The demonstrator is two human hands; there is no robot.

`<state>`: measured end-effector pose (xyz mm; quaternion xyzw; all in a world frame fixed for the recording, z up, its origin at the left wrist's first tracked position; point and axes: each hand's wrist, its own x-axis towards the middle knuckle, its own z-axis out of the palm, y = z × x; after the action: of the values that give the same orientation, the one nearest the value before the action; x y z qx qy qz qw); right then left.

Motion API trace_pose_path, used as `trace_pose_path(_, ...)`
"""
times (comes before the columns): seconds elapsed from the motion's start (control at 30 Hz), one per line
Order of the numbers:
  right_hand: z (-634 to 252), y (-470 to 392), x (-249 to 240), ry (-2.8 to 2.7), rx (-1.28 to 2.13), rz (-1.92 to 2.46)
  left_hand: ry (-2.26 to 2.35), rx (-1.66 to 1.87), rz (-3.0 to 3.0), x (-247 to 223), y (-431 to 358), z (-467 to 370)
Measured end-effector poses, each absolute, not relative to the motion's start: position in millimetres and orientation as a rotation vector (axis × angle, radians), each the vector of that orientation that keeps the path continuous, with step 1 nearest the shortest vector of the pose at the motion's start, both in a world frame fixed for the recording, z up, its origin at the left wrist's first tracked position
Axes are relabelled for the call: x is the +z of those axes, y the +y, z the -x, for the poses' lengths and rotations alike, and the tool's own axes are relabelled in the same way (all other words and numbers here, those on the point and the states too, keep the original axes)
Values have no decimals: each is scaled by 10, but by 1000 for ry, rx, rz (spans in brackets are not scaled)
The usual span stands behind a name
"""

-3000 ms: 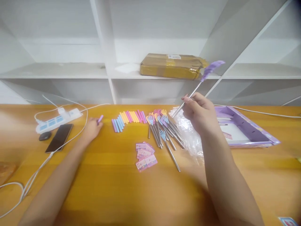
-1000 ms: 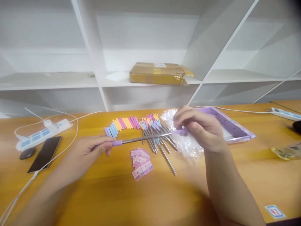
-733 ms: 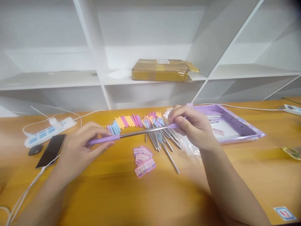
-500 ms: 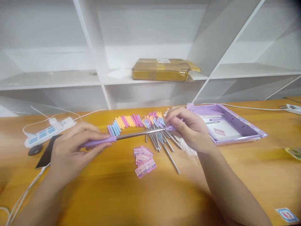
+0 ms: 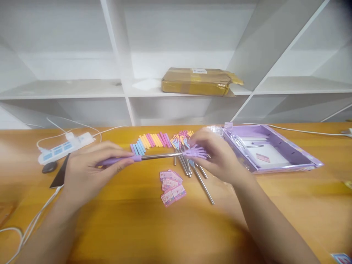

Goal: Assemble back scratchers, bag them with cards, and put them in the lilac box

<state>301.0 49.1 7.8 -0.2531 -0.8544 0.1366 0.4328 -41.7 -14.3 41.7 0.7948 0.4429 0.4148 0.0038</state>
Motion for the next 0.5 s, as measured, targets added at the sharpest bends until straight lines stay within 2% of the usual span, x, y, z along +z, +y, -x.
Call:
trace_pose_path(0.2, -3131, 516, 122, -2227, -131, 559, 1344, 1212, -2619, 427, -121, 495)
trace_pose_path(0.5, -3046, 509, 128, -2036, -313, 539, 1335, 1175, -3095, 363, -52, 532)
